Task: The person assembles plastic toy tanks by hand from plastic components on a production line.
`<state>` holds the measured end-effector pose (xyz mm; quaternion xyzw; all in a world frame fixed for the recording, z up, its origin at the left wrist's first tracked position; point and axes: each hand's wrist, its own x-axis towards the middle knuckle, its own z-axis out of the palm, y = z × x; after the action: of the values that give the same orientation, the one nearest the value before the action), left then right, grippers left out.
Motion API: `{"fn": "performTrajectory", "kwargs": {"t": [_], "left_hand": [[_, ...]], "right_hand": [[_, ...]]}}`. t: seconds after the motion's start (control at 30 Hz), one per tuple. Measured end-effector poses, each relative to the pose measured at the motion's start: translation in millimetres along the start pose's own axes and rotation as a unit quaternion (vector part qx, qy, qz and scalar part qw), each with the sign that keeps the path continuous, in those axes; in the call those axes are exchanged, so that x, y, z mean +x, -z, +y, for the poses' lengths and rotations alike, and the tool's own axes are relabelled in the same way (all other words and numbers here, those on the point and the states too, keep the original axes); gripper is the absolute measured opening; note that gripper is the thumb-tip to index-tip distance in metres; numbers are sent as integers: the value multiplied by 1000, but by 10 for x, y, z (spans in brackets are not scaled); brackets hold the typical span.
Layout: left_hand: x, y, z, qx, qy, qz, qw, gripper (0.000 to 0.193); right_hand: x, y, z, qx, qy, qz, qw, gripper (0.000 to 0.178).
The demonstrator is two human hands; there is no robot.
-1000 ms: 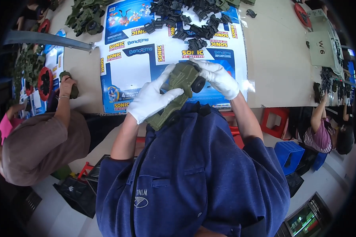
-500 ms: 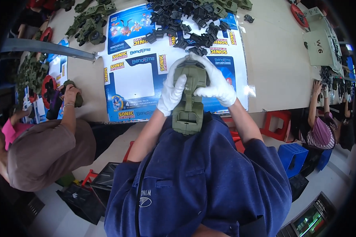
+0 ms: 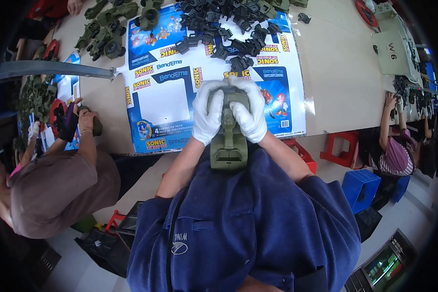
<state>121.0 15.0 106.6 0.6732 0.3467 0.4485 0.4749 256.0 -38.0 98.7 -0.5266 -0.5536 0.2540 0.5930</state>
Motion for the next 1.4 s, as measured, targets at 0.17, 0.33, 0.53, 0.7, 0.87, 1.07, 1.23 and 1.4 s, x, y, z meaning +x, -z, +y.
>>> {"fn": "performTrajectory", "kwargs": {"t": [0.17,0.33,0.53,0.7,0.87,1.07,1.23,1.4], "left_hand": [[-77,-79,-235,-62,118,-16,991,26],[206,51,-885,130,258,-102,952,52],[1368,947,-1554,389,134,110,905,66],[2479,1168,-1971,394,236,102,882,103],[2674,1475,-2435,132,346,54,927,84],[1374,1400,-1860,461,24,139,876,64],[-101,1323,-1549,482,-205,-56,850,50],[-772,1257,-1458,513,-217,-181,811,48]], "right_hand": [[-55,-17,49,-27,-69,6,997,40],[-197,647,1093,-64,-260,159,950,37],[-354,1735,1374,-40,-371,539,755,57],[-542,1031,1207,-50,-441,270,854,44],[-169,488,928,-155,-339,81,925,31],[40,372,1245,-174,-268,88,943,33],[477,182,1071,-436,-154,-35,886,56],[412,165,1301,-464,-69,-74,880,22]]}}
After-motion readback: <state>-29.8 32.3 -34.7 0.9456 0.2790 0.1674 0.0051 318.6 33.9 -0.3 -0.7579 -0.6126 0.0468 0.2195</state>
